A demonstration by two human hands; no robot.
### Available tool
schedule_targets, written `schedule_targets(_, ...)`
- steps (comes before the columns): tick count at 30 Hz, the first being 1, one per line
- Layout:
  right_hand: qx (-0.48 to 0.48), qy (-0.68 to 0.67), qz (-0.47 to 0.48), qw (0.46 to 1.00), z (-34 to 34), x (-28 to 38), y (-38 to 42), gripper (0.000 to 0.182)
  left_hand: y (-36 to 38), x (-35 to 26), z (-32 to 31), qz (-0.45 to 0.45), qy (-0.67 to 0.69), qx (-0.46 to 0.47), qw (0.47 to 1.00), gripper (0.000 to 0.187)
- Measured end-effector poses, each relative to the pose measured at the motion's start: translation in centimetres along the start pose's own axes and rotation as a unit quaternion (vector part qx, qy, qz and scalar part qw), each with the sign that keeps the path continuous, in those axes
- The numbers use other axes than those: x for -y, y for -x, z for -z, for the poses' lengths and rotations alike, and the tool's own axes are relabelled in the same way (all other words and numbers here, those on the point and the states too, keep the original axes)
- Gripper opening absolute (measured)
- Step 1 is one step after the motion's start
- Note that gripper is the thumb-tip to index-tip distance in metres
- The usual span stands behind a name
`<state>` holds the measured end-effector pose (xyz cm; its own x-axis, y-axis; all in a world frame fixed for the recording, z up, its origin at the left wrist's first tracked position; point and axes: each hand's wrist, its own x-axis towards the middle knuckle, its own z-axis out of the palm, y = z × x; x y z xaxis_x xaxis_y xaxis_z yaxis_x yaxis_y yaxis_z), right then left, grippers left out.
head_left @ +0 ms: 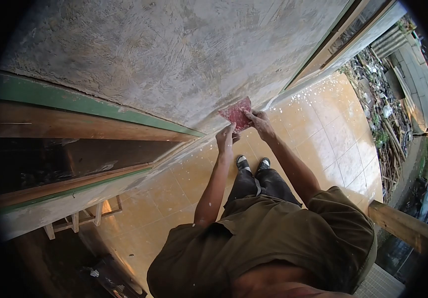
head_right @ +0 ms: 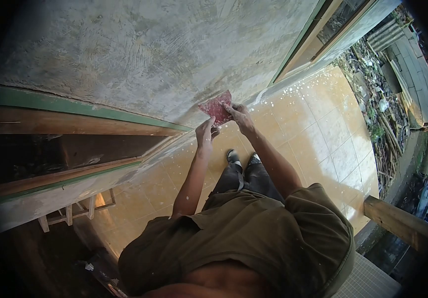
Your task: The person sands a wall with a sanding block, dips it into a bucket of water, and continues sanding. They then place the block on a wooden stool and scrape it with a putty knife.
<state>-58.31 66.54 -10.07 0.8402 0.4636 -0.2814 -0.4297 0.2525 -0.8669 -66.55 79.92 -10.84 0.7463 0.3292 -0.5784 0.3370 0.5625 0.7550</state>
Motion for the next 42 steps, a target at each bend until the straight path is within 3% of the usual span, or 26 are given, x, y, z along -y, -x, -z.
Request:
schedule_targets(5,-0.024,-0.015,-0.051,0.998,2.5,-3.5,2.4,0.028,2.0,2.2,0.3,0.023,-0.071,0.002,0.997,0.021)
schedule_targets(11,0.032,0.055,0.031,0.998,0.6,-3.6,-2.1,0.025,-0.5,0.5,1.7,-0.045,-0.087,-0.014,0.995,0.035)
schedule_targets(15,-0.099,0.226,-0.071,0.966,1.7,-8.1,-4.9,0.027,-2.7,2.5,2.5,0.047,-0.036,-0.061,0.996,0.031)
schedule_targets(17,-0.101,0.102,-0.089,0.986,0.9,-7.0,-2.5,0.031,-2.5,3.6,3.1,0.054,-0.02,-0.051,0.997,0.027)
schedule_targets(19,-0.078,0.097,-0.045,0.991,0.7,-5.4,-0.3,0.032,-2.2,3.9,3.3,0.069,-0.017,-0.022,0.997,0.025)
schedule_targets(21,-0.073,0.064,-0.067,0.993,1.4,-4.6,1.7,0.03,-1.5,3.0,2.2,0.076,-0.021,-0.032,0.996,0.022)
schedule_targets(23,-0.011,-0.184,-0.043,0.982,2.5,-3.8,4.4,0.032,-0.8,2.3,1.2,0.001,-0.041,0.078,0.996,0.021)
schedule_targets(24,-0.013,-0.186,-0.032,0.982,3.0,-3.2,5.4,0.032,-0.6,1.9,0.4,-0.051,-0.119,0.11,0.986,0.026)
schedule_targets(26,-0.064,0.043,0.043,0.996,3.6,-2.2,7.1,0.03,-0.3,1.2,-1.4,-0.087,-0.183,0.149,0.968,0.027)
schedule_targets(27,-0.068,0.04,0.051,0.996,3.4,-1.2,8.1,0.03,-0.1,0.9,-2.4,-0.119,-0.24,0.178,0.947,0.028)
schedule_targets(30,-0.195,0.228,0.116,0.947,3.9,0.7,9.8,0.024,1.0,0.8,-5.7,-0.156,-0.344,0.159,0.912,0.039)
schedule_targets(33,-0.293,0.229,0.138,0.918,4.4,1.4,10.3,0.02,2.8,1.6,-7.8,-0.209,-0.388,0.187,0.878,0.043)
schedule_targets(35,-0.306,0.238,0.124,0.913,4.8,1.9,10.4,0.019,3.8,2.0,-9.3,-0.237,-0.412,0.218,0.852,0.045)
schedule_targets(37,-0.282,0.332,0.213,0.875,4.9,2.7,10.6,0.019,4.8,1.9,-11.6,-0.368,-0.424,0.245,0.79,0.047)
schedule_targets(38,-0.252,0.361,0.236,0.867,5.6,2.2,10.1,0.042,5.4,1.4,-12.6,-0.363,-0.425,0.242,0.793,0.052)
schedule_targets(39,-0.251,0.36,0.232,0.868,5.6,2.7,10.4,0.042,6.2,0.8,-13.6,-0.359,-0.427,0.242,0.794,0.052)
schedule_targets(41,-0.186,0.388,0.274,0.86,6.0,5.0,10.5,0.063,6.5,0.3,-15.7,-0.306,-0.339,0.223,0.861,0.052)
schedule_targets(42,-0.164,0.42,0.291,0.843,6.8,5.7,10.4,0.072,5.9,0.6,-16.5,-0.342,-0.319,0.175,0.866,0.041)
